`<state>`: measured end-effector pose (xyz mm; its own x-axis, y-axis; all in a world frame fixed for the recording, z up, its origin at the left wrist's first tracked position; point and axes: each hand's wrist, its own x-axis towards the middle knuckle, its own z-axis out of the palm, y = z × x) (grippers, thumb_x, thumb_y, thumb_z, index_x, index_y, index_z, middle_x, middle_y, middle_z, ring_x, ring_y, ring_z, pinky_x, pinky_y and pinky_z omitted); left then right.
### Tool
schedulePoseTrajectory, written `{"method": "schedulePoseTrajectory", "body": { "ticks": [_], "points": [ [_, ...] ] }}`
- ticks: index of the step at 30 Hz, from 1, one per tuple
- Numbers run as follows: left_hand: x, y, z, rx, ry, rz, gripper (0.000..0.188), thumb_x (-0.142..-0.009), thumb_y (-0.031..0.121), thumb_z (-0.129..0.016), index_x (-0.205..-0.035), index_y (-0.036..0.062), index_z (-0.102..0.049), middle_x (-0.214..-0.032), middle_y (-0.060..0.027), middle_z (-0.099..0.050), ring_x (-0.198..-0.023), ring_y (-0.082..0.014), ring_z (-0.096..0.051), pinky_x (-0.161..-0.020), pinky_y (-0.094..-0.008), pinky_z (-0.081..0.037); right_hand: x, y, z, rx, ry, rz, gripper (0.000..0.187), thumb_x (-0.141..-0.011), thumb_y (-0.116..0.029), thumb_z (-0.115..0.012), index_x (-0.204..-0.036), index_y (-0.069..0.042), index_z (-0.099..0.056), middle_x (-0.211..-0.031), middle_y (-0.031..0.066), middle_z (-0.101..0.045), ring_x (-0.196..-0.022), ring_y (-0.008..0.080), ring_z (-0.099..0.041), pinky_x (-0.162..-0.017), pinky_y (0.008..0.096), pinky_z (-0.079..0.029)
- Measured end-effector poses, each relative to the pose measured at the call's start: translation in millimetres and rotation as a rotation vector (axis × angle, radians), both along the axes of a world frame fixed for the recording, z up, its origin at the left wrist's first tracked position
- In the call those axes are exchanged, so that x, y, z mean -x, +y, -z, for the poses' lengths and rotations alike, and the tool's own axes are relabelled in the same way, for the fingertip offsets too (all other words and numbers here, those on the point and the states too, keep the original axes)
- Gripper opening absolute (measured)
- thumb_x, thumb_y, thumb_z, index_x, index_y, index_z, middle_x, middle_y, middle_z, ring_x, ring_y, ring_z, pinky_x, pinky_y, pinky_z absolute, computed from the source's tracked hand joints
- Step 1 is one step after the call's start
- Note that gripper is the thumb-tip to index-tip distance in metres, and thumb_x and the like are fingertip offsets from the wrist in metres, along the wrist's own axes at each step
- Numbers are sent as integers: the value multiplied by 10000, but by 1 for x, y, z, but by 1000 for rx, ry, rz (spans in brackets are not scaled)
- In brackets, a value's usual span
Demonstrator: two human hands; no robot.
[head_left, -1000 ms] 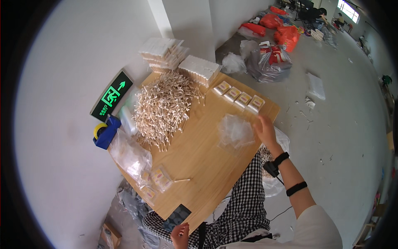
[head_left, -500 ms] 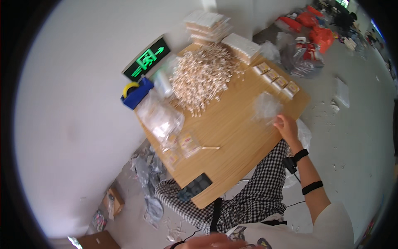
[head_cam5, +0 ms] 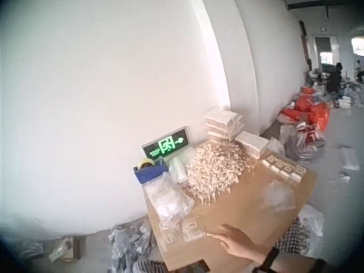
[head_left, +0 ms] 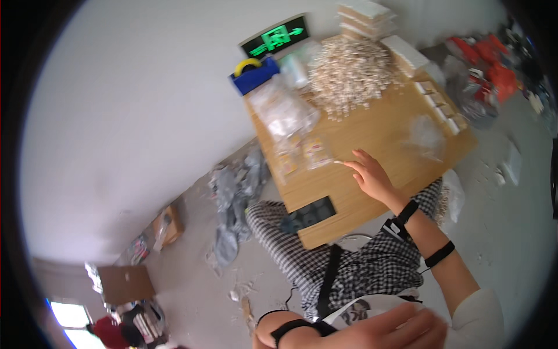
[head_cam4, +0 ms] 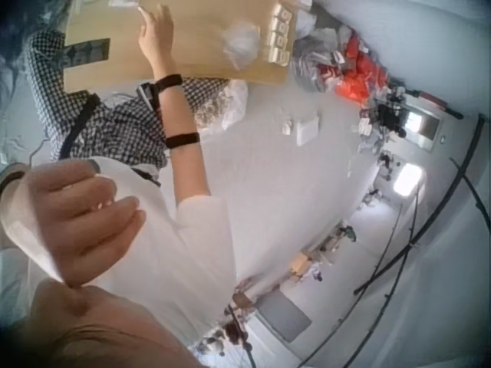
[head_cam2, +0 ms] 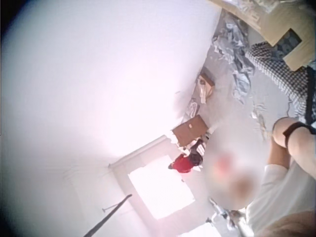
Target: Manually organizing cotton swabs and placing them into small plastic boxes or packaging.
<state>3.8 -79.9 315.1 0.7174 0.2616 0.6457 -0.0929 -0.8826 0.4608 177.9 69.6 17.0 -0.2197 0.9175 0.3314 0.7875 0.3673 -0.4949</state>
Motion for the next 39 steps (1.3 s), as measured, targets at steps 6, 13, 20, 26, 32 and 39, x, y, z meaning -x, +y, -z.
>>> {"method": "schedulePoseTrajectory", "body": {
  "ticks": [6, 13, 20, 26, 32, 39],
  "points": [
    [25, -22, 61, 248, 40, -87, 327, -655, -14, -649, -982, -16, -651, -930, -106, -660, -823, -232, -639, -746, -358, -509, 71, 48, 41, 82, -22, -146, 304, -812, -35, -603, -1111, -71, -651, -1298, 190, -538, -1224, 358, -488, -1002, 428, -415],
    [105, -14, 160, 682, 195, -526, 350, -714, -138, -535, -999, 3, -681, -925, -104, -669, -815, -242, -640, -724, -323, -515, 54, 58, 48, 154, 470, 40, 182, -790, -1, -641, -971, -1, -620, -1021, 133, -662, -925, 284, -637, -821, 350, -516],
    [102, 0, 226, 1021, -103, -823, 229, -861, -31, -597, -1083, 0, -643, -998, -108, -681, -829, -158, -658, -725, -276, -520, 56, 10, -6, 242, 1231, 235, 192, -858, -45, -670, -1024, -3, -584, -948, 62, -626, -872, 113, -596, -775, 252, -496],
    [56, 44, 239, 1325, -434, -612, 285, -940, 86, -584, -1184, -61, -566, -1105, -139, -650, -1012, -208, -647, -824, -295, -534, 76, -59, -40, 344, 1297, 160, 176, -875, -57, -660, -1024, 10, -595, -914, 34, -615, -867, 110, -589, -800, 241, -481],
    [40, 65, 251, 1487, -522, -504, 324, -954, 185, -589, -1170, -56, -570, -1090, -95, -642, -989, -171, -642, -777, -288, -562, 69, -81, -36, -16, 635, -33, 143, -785, 46, -683, -899, -23, -632, -876, 75, -623, -830, 205, -612, -770, 286, -482],
    [45, 79, 298, 1642, -677, -595, 225, -937, 123, -598, -1078, -49, -634, -960, -80, -669, -870, -157, -665, -701, -266, -568, 74, -67, -12, -86, 433, -94, 160, -770, 61, -675, -893, -23, -619, -1031, 104, -619, -1029, 285, -611, -823, 365, -519]
  ]
}}
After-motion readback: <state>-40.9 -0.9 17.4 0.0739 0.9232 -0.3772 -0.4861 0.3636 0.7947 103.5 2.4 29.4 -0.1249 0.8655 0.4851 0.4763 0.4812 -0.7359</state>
